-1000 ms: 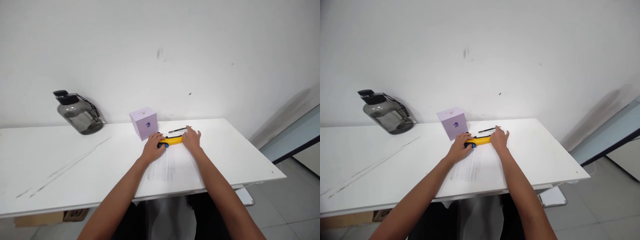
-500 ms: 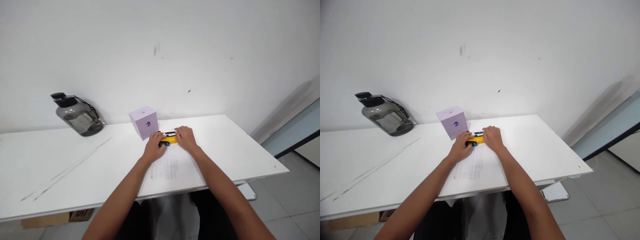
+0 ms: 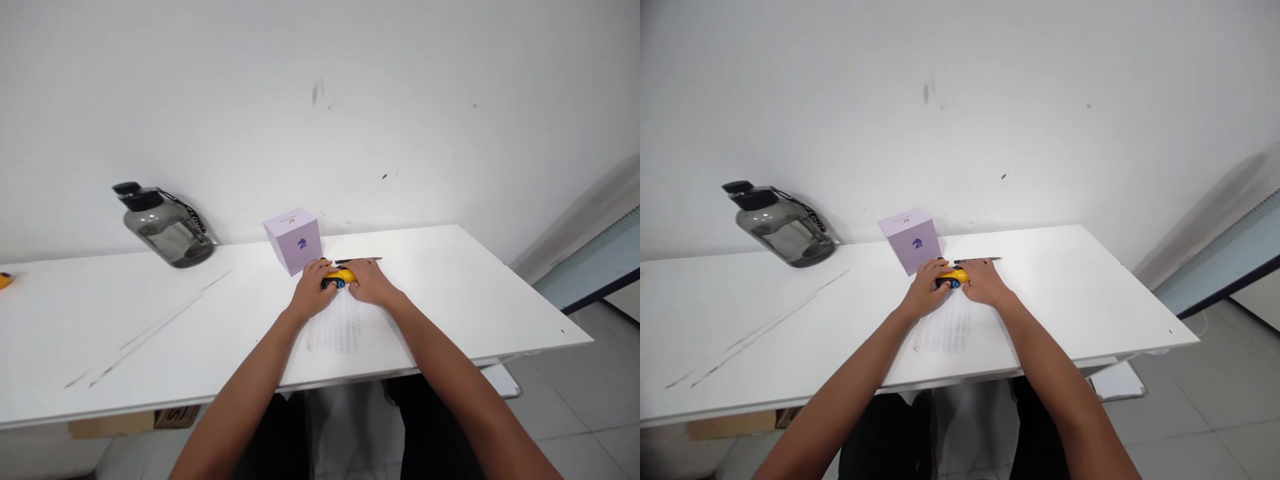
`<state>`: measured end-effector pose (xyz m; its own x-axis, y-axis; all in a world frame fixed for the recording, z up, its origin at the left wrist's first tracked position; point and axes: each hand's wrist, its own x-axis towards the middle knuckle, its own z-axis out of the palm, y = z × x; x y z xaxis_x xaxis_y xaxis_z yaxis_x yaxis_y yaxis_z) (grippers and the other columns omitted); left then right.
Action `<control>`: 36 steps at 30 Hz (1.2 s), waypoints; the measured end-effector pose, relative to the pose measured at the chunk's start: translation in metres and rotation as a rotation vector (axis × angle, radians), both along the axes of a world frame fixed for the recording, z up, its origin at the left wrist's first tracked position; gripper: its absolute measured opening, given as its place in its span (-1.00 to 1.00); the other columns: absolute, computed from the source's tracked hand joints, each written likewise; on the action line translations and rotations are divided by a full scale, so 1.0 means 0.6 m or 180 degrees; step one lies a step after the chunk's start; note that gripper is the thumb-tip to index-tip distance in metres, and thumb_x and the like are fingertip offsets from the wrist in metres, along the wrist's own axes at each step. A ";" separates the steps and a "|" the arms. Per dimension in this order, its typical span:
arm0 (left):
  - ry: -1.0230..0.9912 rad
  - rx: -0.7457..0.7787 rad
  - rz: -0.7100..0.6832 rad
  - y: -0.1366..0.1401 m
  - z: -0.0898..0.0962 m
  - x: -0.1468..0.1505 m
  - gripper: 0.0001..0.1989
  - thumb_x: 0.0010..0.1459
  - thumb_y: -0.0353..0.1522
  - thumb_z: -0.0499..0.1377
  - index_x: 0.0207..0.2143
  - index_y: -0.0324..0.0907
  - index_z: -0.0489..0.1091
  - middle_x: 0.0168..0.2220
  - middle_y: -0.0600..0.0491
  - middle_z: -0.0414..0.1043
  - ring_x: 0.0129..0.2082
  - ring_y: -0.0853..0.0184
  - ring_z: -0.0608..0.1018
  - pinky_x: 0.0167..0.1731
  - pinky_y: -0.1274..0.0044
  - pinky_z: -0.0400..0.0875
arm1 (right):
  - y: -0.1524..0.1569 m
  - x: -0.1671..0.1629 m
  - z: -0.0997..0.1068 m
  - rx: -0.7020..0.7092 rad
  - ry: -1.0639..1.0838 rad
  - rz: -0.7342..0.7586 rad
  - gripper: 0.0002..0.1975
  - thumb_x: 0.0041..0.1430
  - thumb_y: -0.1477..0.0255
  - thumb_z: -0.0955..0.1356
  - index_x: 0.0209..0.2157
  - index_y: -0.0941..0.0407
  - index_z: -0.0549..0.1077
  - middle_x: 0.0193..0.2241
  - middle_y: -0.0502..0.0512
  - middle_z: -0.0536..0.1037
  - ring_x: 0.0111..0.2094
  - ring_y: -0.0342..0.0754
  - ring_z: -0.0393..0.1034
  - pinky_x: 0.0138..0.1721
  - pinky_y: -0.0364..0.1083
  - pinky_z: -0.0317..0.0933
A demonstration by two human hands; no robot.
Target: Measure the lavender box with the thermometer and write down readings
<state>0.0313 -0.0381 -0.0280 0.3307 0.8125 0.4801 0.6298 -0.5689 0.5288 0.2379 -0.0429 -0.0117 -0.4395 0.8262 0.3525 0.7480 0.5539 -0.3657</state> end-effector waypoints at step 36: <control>-0.1840 -0.1098 0.1174 0.033 0.017 -0.063 -0.17 -0.14 -0.04 0.44 0.03 -0.12 0.07 0.09 -0.16 0.30 0.08 0.10 0.48 0.03 0.20 0.45 | -0.047 -0.069 0.013 -0.1812 0.3374 -0.0300 -0.61 -0.10 0.27 0.51 -0.22 0.15 0.51 -0.38 0.03 0.51 -0.32 -0.02 0.37 -0.22 -0.01 0.24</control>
